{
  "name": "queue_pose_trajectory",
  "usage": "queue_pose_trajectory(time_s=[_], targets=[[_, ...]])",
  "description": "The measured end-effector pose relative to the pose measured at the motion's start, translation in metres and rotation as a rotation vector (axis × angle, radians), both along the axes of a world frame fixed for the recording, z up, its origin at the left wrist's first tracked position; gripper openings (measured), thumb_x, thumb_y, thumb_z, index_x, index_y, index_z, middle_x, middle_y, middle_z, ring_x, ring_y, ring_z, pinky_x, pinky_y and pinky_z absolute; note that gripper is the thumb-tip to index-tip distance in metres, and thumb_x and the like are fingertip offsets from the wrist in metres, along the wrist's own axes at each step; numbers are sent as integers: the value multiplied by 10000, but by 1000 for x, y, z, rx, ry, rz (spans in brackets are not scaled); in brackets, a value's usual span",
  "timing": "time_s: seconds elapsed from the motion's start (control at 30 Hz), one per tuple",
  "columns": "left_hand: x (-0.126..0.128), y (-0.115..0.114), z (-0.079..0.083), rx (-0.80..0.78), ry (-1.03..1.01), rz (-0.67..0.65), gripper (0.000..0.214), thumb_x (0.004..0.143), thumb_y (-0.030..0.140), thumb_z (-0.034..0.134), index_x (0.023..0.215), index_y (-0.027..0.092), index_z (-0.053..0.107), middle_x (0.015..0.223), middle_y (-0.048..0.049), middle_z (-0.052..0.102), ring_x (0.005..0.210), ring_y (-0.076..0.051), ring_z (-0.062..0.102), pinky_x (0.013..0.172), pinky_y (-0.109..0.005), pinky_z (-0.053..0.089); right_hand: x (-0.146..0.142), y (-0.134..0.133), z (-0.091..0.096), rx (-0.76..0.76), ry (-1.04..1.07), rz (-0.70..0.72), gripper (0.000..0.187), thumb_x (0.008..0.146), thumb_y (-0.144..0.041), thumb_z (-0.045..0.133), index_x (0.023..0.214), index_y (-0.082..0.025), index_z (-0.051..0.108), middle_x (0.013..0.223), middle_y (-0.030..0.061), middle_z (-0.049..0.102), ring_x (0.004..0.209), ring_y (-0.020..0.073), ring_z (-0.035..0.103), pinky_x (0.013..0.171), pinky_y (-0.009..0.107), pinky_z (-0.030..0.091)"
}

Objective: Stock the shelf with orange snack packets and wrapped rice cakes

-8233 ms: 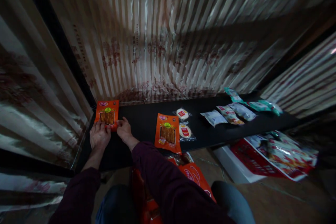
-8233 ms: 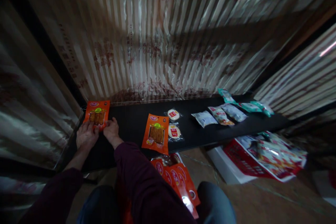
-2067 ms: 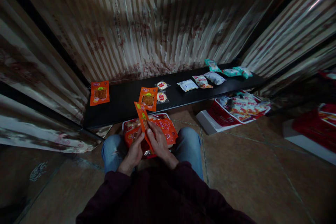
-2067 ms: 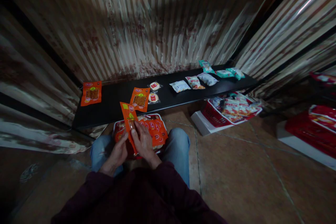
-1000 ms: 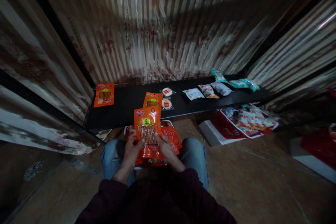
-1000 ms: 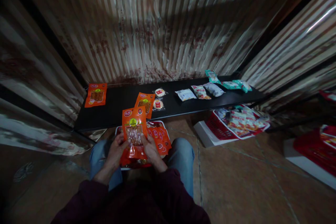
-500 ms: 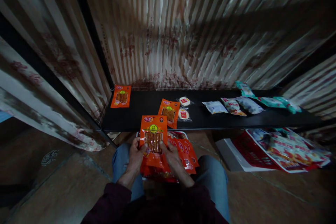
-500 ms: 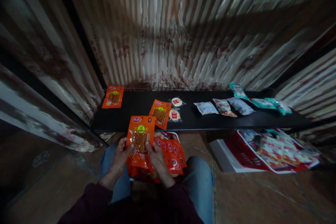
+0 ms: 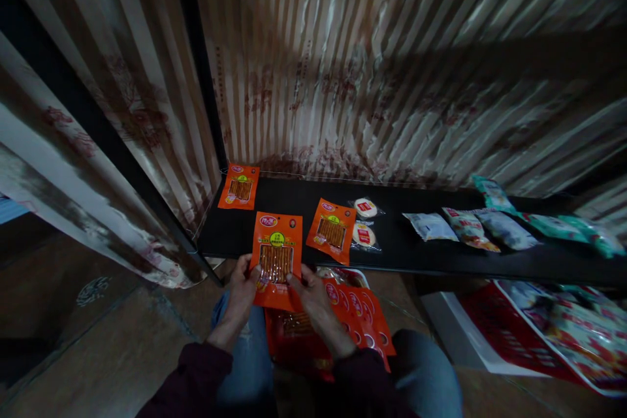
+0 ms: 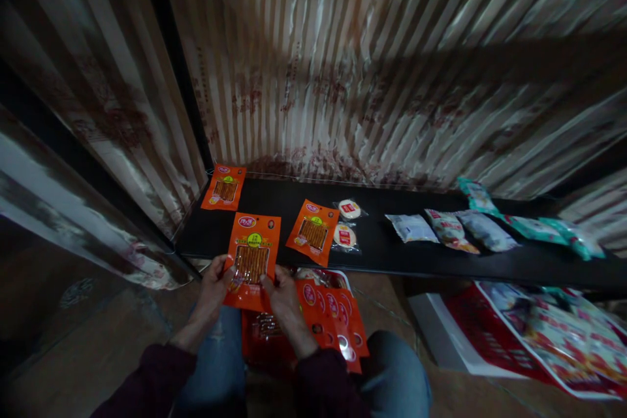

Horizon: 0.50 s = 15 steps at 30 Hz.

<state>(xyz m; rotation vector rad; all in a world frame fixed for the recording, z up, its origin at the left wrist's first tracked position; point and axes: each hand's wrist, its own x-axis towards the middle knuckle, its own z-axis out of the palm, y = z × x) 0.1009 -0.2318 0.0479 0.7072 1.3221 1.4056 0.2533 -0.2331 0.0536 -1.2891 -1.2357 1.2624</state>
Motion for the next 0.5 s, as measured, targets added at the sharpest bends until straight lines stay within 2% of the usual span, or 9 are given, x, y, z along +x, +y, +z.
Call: queue_pose_trajectory(time_s=[0.13, 0.37, 0.5], targets=[[-12, 17, 0, 29, 32, 26, 199, 652, 245, 635, 838, 198, 581, 815, -5, 639, 746, -144, 578, 696, -250, 459, -12, 18, 1, -75, 107, 52, 313, 726, -407, 612, 966, -212, 668, 957, 37, 719, 900, 227, 660, 885, 408, 504], [-34, 46, -7, 35, 138, 132, 175, 639, 220, 623, 809, 200, 592, 741, 12, 625, 676, -138, 562, 666, -251, 448, -36, 50, 5, -82, 104, 113, 281, 704, -376, 627, 926, -206, 656, 898, 34, 723, 850, 228, 669, 849, 396, 512], [-46, 62, -10, 50, 169, 154, 170, 656, 237, 615, 821, 201, 595, 729, 13, 619, 663, -144, 559, 656, -259, 449, -49, 70, -1, -56, 86, 151, 290, 713, -378, 609, 946, -212, 652, 880, 27, 719, 826, 220, 669, 810, 382, 528]])
